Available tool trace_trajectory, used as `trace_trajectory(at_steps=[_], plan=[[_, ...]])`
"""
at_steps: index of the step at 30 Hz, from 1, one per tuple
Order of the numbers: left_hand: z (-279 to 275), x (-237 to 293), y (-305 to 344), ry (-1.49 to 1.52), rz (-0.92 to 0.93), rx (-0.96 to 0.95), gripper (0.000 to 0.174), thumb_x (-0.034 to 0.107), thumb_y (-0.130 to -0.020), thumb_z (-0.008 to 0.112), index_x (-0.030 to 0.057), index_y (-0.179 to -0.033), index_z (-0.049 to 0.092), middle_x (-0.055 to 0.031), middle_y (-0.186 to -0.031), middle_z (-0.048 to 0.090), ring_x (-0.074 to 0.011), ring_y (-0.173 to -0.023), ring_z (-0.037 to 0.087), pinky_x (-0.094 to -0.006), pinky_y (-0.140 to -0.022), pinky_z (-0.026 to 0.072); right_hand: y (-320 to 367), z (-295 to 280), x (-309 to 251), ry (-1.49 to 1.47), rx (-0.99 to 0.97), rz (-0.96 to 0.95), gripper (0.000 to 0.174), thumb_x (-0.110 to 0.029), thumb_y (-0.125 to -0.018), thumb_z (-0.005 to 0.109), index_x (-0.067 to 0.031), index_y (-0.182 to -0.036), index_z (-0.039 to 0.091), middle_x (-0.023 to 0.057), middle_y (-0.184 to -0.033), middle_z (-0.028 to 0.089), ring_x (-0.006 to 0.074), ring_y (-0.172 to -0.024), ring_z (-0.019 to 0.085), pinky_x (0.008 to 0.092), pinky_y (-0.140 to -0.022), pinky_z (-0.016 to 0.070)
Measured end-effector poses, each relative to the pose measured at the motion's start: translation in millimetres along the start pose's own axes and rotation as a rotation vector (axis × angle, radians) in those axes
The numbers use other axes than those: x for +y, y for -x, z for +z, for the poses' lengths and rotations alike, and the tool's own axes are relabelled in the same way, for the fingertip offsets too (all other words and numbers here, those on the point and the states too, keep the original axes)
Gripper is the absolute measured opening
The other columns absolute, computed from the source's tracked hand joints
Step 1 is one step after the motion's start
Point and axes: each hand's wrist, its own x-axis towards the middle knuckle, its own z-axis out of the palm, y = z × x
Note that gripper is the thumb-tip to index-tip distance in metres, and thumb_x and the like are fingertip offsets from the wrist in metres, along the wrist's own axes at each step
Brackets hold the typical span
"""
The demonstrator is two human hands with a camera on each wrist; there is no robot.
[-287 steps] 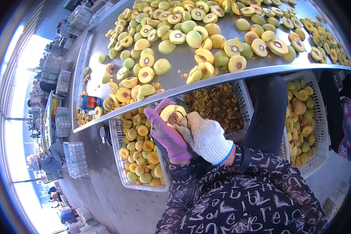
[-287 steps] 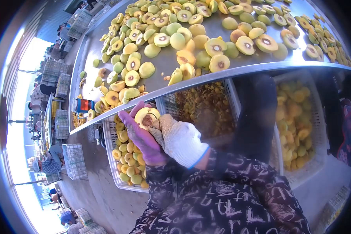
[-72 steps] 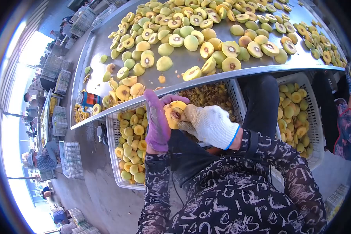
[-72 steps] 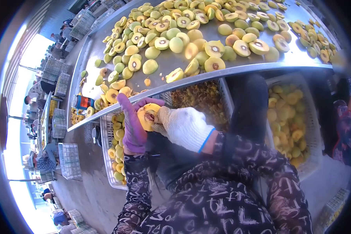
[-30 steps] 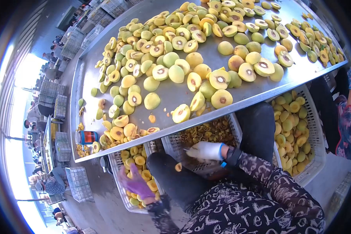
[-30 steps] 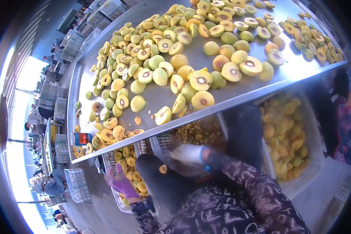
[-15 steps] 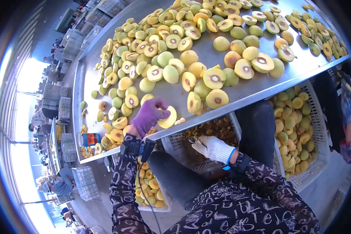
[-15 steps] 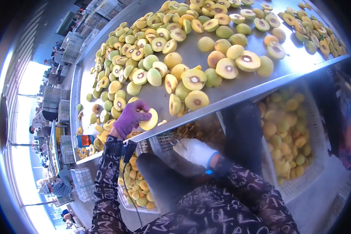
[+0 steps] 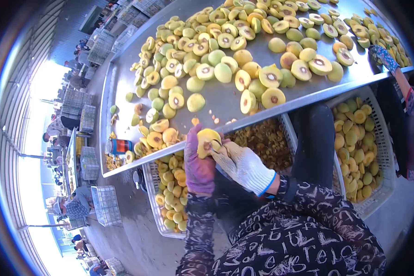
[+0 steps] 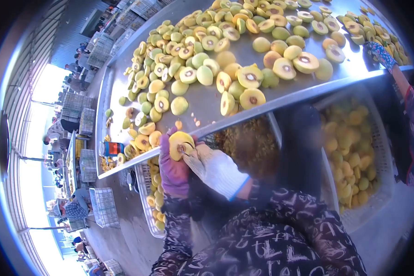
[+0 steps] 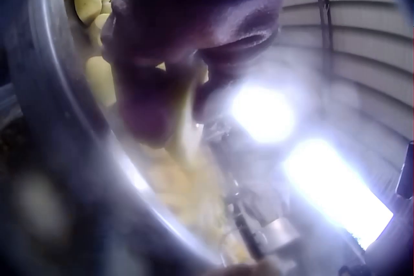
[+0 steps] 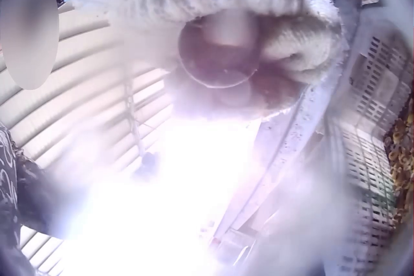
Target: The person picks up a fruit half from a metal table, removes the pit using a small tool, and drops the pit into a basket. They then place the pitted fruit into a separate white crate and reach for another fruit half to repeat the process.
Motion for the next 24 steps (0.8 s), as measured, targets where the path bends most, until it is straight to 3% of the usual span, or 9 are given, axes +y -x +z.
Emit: trace_trajectory(at_steps=[2,3,8,14,17,20,22,23,24], plan=[[13.7,-10.9,18.8,0.098,0.110,0.028,0.050,0.045,-0.091,0.055,0.0041,-0.119,0.050,-0.0169,-0.098,0.059,-0.0271,-0.084,0.062,-0.0431,-0.075,0.0549,4.2,4.7,-7.8,0.193,0.007,0.211,0.039,-0.043,-0.094,0.048,-0.0051,-0.096,0.053,0.0251,-0.080,0.062,0.0450,-0.079,0.060,0.0494,-0.066,0.0474],[13.2,-15.2,22.7,0.044,0.128,0.114,0.052,0.049,-0.092,0.052,0.0044,-0.119,0.051,-0.0139,-0.096,0.059,-0.0251,-0.079,0.061,-0.0399,-0.074,0.0539,6.7,10.9,5.5,0.314,0.054,0.090,0.037,-0.043,-0.093,0.050,-0.0061,-0.098,0.053,0.0229,-0.065,0.059,0.0426,-0.064,0.060,0.0504,-0.053,0.0454],[15.6,-22.7,32.5,0.096,0.125,0.295,0.046,0.044,-0.095,0.051,0.0043,-0.118,0.053,-0.0090,-0.093,0.060,-0.0218,-0.080,0.060,-0.0329,-0.072,0.0527,19.6,15.2,5.9,0.436,0.022,0.056,0.038,-0.044,-0.093,0.050,-0.0063,-0.090,0.052,0.0224,-0.062,0.058,0.0427,-0.063,0.060,0.0500,-0.053,0.0468],[1.6,-17.6,32.8,-0.274,0.164,0.315,0.048,0.041,-0.098,0.045,-0.0036,-0.111,0.058,-0.0101,-0.099,0.060,-0.0166,-0.087,0.059,-0.0285,-0.078,0.0500,17.3,16.9,9.1,0.418,-0.116,0.147,0.040,-0.044,-0.094,0.048,-0.0042,-0.091,0.053,0.0244,-0.066,0.058,0.0440,-0.067,0.060,0.0489,-0.055,0.0472],[4.5,-16.7,34.8,-0.216,0.173,0.259,0.050,0.043,-0.098,0.043,-0.0034,-0.109,0.059,-0.0107,-0.098,0.061,-0.0166,-0.085,0.060,-0.0290,-0.076,0.0507,13.1,16.6,8.8,0.295,-0.144,0.179,0.050,-0.050,-0.096,0.039,-0.0036,-0.094,0.059,0.0266,-0.078,0.061,0.0446,-0.080,0.061,0.0503,-0.068,0.0474],[16.4,-28.8,41.7,0.071,0.360,0.211,0.053,0.045,-0.099,0.040,-0.0034,-0.105,0.060,-0.0101,-0.094,0.061,-0.0158,-0.080,0.060,-0.0294,-0.073,0.0512,6.0,3.2,-3.0,0.046,-0.194,0.164,0.048,-0.048,-0.097,0.041,-0.0038,-0.092,0.059,0.0192,-0.069,0.061,0.0361,-0.067,0.062,0.0423,-0.061,0.0473],[1.2,-42.8,41.8,-0.344,0.667,0.198,0.058,0.052,-0.097,0.039,-0.0015,-0.111,0.056,-0.0102,-0.095,0.060,-0.0207,-0.079,0.060,-0.0314,-0.071,0.0518,9.0,-2.8,-7.9,-0.211,-0.470,0.456,0.046,-0.047,-0.098,0.042,-0.0039,-0.088,0.058,0.0073,-0.061,0.054,0.0197,-0.057,0.056,0.0319,-0.055,0.0438],[-1.6,-47.0,42.2,-0.419,0.660,0.331,0.052,0.046,-0.098,0.042,-0.0023,-0.108,0.058,-0.0098,-0.094,0.061,-0.0189,-0.078,0.060,-0.0295,-0.071,0.0505,11.1,-5.2,-5.9,-0.268,-0.525,0.423,0.046,-0.048,-0.098,0.043,-0.0049,-0.085,0.056,-0.0004,-0.059,0.047,0.0087,-0.053,0.047,0.0251,-0.049,0.0393],[-3.0,-50.8,41.2,-0.419,0.653,0.332,0.052,0.046,-0.098,0.042,-0.0023,-0.108,0.058,-0.0098,-0.094,0.061,-0.0189,-0.078,0.060,-0.0295,-0.071,0.0505,11.0,-7.0,-3.7,-0.269,-0.523,0.429,0.046,-0.048,-0.098,0.043,-0.0049,-0.085,0.056,-0.0004,-0.059,0.047,0.0087,-0.053,0.047,0.0251,-0.049,0.0393]])
